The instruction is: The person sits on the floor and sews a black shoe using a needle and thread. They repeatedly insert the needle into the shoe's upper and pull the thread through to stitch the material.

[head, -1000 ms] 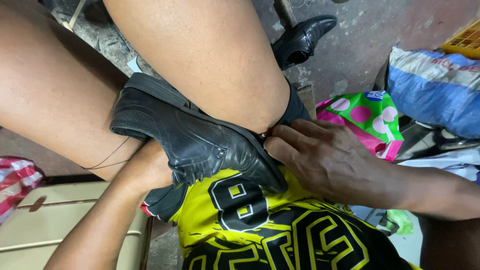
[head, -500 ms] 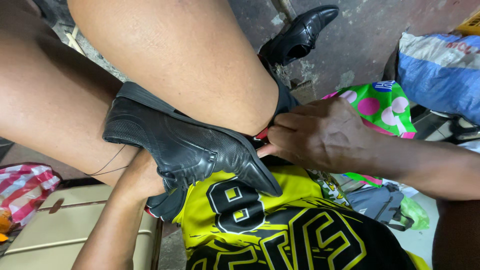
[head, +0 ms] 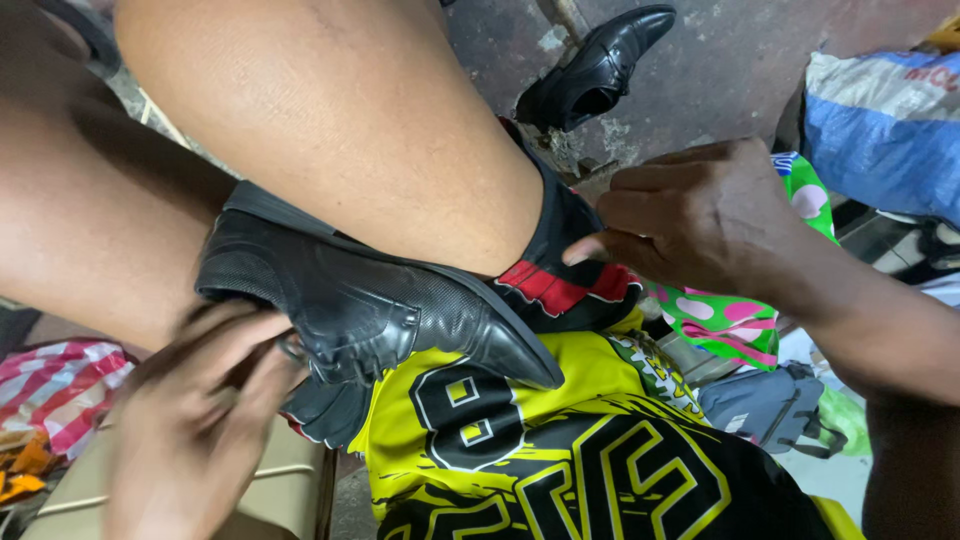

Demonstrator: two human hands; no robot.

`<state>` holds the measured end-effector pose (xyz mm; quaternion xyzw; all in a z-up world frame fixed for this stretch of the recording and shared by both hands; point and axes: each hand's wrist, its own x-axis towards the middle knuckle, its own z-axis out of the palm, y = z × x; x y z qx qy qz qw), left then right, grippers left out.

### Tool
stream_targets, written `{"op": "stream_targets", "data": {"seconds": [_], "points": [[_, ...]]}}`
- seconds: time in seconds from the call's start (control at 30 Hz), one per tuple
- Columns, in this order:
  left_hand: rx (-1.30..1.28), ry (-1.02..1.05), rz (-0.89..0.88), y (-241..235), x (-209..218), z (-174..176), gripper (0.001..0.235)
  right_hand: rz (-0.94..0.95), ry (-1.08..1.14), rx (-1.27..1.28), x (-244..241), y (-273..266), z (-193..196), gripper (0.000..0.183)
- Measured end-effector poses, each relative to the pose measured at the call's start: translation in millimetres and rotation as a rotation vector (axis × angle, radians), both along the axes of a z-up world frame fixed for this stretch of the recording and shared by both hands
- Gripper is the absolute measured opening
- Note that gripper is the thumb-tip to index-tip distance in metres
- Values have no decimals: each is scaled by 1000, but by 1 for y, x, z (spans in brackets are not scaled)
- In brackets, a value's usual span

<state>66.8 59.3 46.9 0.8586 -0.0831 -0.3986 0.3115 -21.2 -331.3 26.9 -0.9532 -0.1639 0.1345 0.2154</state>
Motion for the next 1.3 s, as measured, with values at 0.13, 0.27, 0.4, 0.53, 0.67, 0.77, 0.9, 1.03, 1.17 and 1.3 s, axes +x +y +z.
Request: {"op": "stream_targets", "data": {"seconds": [0.13,0.27,0.4,0.53,0.67,0.77,0.9,1.03,1.17,1.3], "points": [[43,-391,2,-35,-3,46,13,-66,86,64,-6,5,-1,56],[-257,-449,-163,-94,-21,50,28,-70,87,139,-7,13,7,59],[-390,-485,-300,-137,-20,31,27,-64,86,213,-2,12,8,58],[-417,-453,-318,-145,-18,16,13,-66,160,265,-4,11,8,55],[-428,-332,-255,-142,-14,14,11,-83,182,264,-3,10,6,57],[-432,-262,-248,-139,-9,16,14,-85,230,286,-3,9,3,58],[-498,-288,-256,-144,-11,16,22,-81,249,393,-2,8,1,56],[-536,-304,-241,-145,-15,13,14,-85,249,383,-2,12,1,57],[-538,-187,-234,-139,-8,13,12,-81,195,362,-2,13,0,55],[-516,-146,-220,-133,-8,8,11,-81,119,229,-3,22,0,53]]}}
